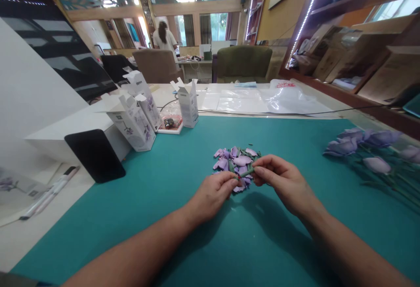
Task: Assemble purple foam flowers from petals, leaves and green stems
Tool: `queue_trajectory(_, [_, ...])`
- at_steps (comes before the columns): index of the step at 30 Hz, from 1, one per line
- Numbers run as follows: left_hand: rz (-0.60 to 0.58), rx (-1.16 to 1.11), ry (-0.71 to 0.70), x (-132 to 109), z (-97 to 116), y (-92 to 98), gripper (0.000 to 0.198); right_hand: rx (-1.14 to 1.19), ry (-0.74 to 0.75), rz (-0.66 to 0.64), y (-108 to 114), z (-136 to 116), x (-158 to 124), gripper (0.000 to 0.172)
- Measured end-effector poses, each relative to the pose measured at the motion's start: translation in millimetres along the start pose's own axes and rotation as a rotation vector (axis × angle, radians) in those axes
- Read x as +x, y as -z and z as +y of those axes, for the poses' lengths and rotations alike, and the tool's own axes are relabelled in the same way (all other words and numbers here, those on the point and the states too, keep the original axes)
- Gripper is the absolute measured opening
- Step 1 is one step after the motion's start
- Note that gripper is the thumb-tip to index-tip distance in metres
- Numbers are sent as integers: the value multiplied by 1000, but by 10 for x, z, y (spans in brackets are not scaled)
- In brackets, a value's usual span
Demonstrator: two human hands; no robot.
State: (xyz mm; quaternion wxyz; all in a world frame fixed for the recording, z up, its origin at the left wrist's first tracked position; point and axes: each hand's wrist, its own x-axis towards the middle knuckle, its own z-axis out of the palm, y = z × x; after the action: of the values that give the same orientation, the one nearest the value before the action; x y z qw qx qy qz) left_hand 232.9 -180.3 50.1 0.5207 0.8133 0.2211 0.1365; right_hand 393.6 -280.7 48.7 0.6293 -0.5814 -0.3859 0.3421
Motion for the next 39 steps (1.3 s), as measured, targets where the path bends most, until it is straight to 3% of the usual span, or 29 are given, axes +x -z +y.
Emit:
queue_trajectory(16, [-17, 82, -19, -45, 26, -9, 27, -40, -46, -73, -41, -58, -57, 32])
queue_trajectory(27, [-56, -42, 6, -32, 41, -17, 22, -116, 50, 53, -71, -9, -58, 24])
queue_trajectory(31, [-64, -42, -12, -45, 71, -11, 25, -117, 47, 16, -111, 5, -91, 22])
queue_trajectory(35, [-46, -64, 20, -35, 52, -2, 27, -284, 73, -11, 18, -57, -59, 22])
queue_trajectory(39, [-63, -193, 123, 4, -31, 3, 27, -778, 189, -33, 297, -76, 46, 18])
